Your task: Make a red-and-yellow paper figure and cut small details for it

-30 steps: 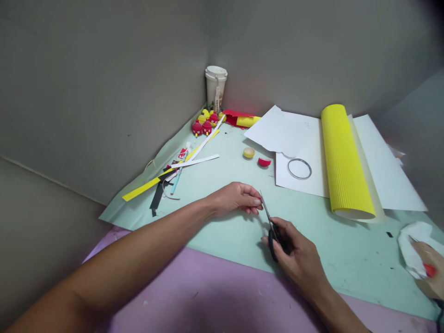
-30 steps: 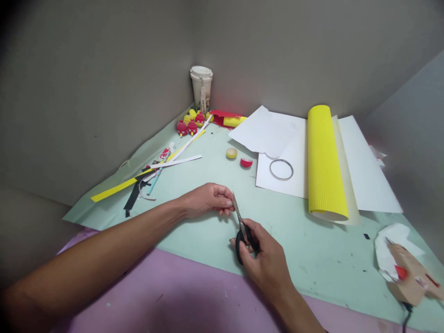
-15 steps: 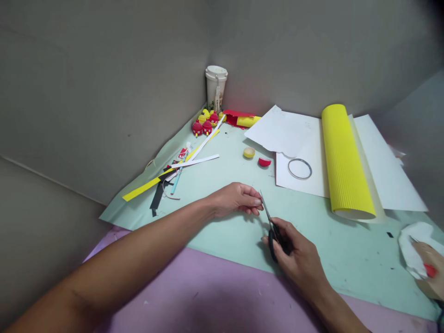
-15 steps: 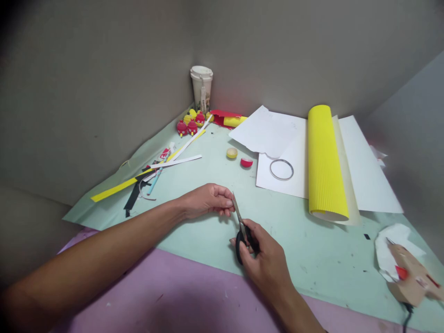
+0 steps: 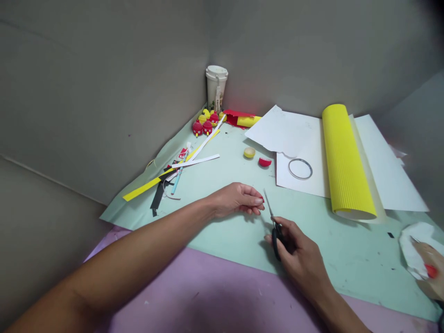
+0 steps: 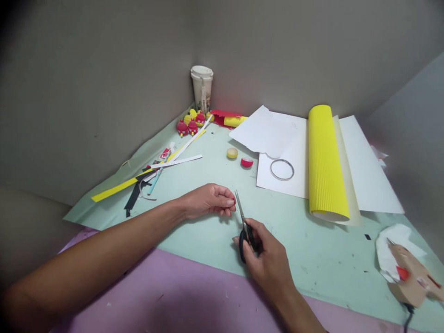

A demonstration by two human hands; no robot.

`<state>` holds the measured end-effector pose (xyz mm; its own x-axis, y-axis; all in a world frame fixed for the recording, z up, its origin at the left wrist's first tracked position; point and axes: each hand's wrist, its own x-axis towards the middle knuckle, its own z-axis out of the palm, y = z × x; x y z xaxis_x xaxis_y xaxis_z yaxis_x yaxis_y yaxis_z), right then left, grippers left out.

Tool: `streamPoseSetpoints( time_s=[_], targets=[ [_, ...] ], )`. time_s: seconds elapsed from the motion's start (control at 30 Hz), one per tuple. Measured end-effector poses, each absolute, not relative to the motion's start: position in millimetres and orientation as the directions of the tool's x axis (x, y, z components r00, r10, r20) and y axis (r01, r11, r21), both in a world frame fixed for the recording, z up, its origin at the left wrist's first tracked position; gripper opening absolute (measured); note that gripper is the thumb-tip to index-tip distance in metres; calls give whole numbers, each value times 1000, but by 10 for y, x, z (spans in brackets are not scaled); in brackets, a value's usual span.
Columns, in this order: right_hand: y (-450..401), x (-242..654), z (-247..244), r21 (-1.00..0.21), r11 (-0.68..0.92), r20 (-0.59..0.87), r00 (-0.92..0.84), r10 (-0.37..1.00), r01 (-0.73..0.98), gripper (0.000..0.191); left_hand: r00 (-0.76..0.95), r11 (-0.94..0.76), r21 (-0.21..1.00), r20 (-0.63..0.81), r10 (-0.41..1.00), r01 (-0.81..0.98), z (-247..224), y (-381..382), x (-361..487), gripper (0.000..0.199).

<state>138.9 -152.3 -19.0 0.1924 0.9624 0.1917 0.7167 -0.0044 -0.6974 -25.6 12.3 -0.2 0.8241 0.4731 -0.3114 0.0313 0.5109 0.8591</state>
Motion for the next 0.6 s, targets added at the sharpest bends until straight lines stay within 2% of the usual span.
streamPoseSetpoints(
  time_s=[0.2, 0.6],
  targets=[
    [-1514, 1362, -149, -709, -6, 183, 191, 964, 705, 34, 816, 547, 836, -292, 498, -35, -3, 135, -259, 33],
    [-1525, 1371, -164, -704, -10, 157, 169, 973, 710, 33, 833, 514, 858, -273, 481, -15, -2, 125, -253, 29]
  ],
)
